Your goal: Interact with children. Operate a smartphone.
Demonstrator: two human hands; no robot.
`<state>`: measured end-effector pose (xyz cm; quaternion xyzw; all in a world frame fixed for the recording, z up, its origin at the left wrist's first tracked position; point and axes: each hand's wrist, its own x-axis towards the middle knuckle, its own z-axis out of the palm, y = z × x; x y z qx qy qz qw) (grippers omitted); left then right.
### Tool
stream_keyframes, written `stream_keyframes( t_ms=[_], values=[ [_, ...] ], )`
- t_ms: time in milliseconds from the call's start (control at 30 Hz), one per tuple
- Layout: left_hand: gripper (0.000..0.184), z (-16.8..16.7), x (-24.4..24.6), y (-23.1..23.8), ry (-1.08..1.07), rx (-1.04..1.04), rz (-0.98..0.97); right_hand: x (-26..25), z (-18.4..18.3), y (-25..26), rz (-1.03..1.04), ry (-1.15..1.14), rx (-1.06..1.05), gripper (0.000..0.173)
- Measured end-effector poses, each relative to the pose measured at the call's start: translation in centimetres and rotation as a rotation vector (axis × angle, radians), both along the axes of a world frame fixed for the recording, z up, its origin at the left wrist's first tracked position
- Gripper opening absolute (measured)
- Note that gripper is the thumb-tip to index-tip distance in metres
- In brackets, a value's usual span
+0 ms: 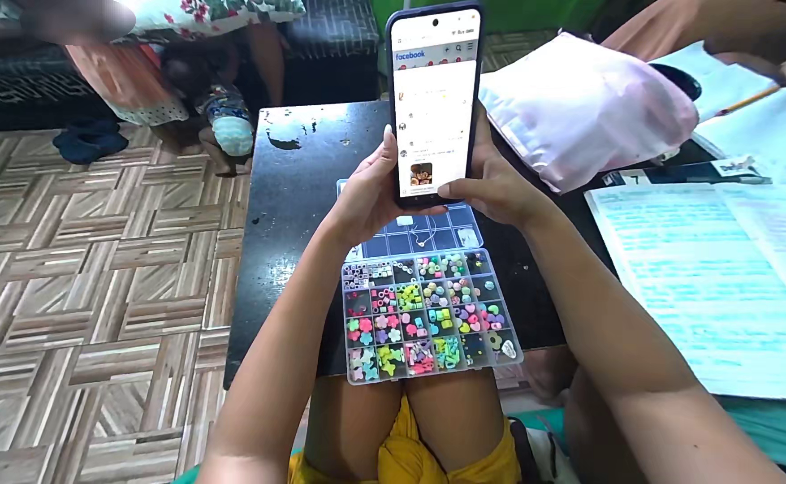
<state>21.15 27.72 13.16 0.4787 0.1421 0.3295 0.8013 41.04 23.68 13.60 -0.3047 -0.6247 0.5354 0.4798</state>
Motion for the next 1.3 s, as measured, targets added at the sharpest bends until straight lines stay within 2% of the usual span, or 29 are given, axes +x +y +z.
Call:
stream_keyframes(
  t_ms=[100, 333, 533, 700, 833, 967, 1067, 1300],
  values=[
    [0.052, 0.1, 0.0, -0.1, 0.003, -0.012, 0.01, 0.0, 0.1, 0.0, -0.005, -0.005, -0.023, 0.105],
    [0.053, 0.0, 0.1, -0.1, 0.022, -0.025, 0.023, 0.2, 0.1, 0.1, -0.018, -0.011, -0.032, 0.088],
    [0.049, -0.1, 0.0, 0.0, 0.022, -0.01, 0.017, 0.0, 0.0, 0.0, -0.053, 0.005, -0.036, 0.082],
    [0.046, -0.3, 0.4, -0.2, 0.025, 0.001, 0.019, -0.2, 0.4, -0.2, -0.146, 0.016, -0.058, 0.062],
    [0.048, -0.4, 0.5, -0.3, 0.036, -0.005, 0.027, -0.5, 0.2, 0.0, -0.182, 0.048, -0.054, 0.057],
    [0.044, -0.4, 0.7, -0.4, 0.047, -0.005, 0.048, -1.4, 0.0, 0.0, -0.311, 0.1, -0.095, 0.035],
    [0.044, -0.6, 0.8, -0.4, 0.062, -0.006, 0.052, -1.6, -0.2, 0.2, -0.349, 0.108, -0.115, 0.037],
    [0.048, -0.6, 0.8, -0.3, 0.057, -0.033, 0.056, -1.2, 0.1, 0.0, -0.305, 0.047, -0.121, 0.055]
  ],
)
